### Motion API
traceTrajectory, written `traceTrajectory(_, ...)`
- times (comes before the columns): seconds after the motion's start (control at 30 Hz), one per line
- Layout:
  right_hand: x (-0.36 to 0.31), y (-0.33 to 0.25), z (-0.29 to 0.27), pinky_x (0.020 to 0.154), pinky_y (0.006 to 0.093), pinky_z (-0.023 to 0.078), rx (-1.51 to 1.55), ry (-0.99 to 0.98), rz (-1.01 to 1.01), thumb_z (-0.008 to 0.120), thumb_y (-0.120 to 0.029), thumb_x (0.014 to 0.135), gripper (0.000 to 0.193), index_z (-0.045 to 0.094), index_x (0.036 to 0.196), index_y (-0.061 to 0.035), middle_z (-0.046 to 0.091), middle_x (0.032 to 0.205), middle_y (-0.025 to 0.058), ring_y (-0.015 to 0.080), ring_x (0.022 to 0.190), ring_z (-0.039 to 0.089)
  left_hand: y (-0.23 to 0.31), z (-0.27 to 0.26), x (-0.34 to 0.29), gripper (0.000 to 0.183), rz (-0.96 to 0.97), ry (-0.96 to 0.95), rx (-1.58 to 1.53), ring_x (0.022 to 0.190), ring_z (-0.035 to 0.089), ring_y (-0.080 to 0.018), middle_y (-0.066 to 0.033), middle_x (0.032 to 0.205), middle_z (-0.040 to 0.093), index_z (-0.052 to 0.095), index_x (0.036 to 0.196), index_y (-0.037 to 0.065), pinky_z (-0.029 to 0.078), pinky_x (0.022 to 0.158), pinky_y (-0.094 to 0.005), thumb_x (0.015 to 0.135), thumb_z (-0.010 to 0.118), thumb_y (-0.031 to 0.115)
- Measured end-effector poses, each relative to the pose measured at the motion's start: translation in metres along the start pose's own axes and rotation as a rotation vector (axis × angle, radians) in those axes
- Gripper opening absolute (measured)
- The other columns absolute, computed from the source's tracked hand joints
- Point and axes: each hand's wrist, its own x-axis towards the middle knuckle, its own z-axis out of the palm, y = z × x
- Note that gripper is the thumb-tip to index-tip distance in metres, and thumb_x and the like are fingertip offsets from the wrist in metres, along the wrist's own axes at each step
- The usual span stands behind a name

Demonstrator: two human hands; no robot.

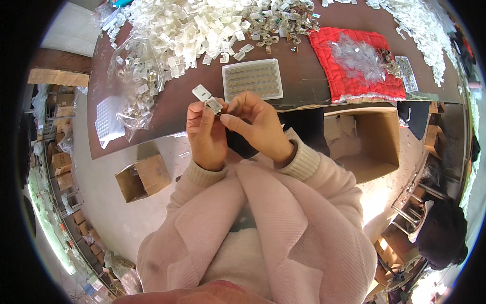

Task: The person assembles small LED light units by inserting a green LED into a white plastic housing and attaching a metal clip. They repeatedly test each unit by pressing a button to confirm it lights up, then place the finished units into a white tray on the table.

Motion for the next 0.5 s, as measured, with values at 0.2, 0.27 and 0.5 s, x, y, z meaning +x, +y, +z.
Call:
traceTrajectory(0.2, 0.004, -0.029, -0.056, 0.071, 0.0241, 0.049, -0.885, 0.391, -0.4, 0.071, 0.0, 0.089, 0.015, 0.073, 0.104, -0.0014, 0.07, 0.096, 0.0056, 0.0105, 0.08, 0.062, 0.016, -0.026, 0.003, 0.014, 0.049, 0.128, 0.099, 0.088, 0.067, -0.0211, -0.0181, 0.116, 0.067, 0.058, 0.113, 0.008, 0.054, 0.088, -0.0405, 0.1, 0.061, 0.011)
traceTrajectory(0.27, 0.003, -0.031, -0.068, 0.068, 0.0284, 0.051, -1.085, 0.429, -0.447, 0.071, 0.003, 0.086, 0.016, 0.074, 0.101, -0.0022, 0.07, 0.093, 0.0098, 0.0185, 0.076, 0.066, 0.013, -0.033, -0.002, 0.013, -0.032, 0.117, 0.075, 0.087, 0.066, -0.0202, -0.0181, 0.114, 0.068, 0.058, 0.112, 0.007, 0.053, 0.088, -0.0402, 0.1, 0.061, 0.011)
traceTrajectory(0.5, 0.007, -0.007, -0.074, 0.069, 0.0351, 0.054, -1.291, 0.373, -0.477, 0.075, -0.002, 0.081, 0.017, 0.075, 0.098, -0.0083, 0.069, 0.09, 0.0119, 0.0293, 0.079, 0.068, -0.018, -0.031, -0.009, 0.017, -0.184, 0.024, -0.034, 0.092, 0.071, -0.0239, -0.0217, 0.118, 0.068, 0.06, 0.117, 0.005, 0.06, 0.084, -0.0368, 0.1, 0.06, 0.007)
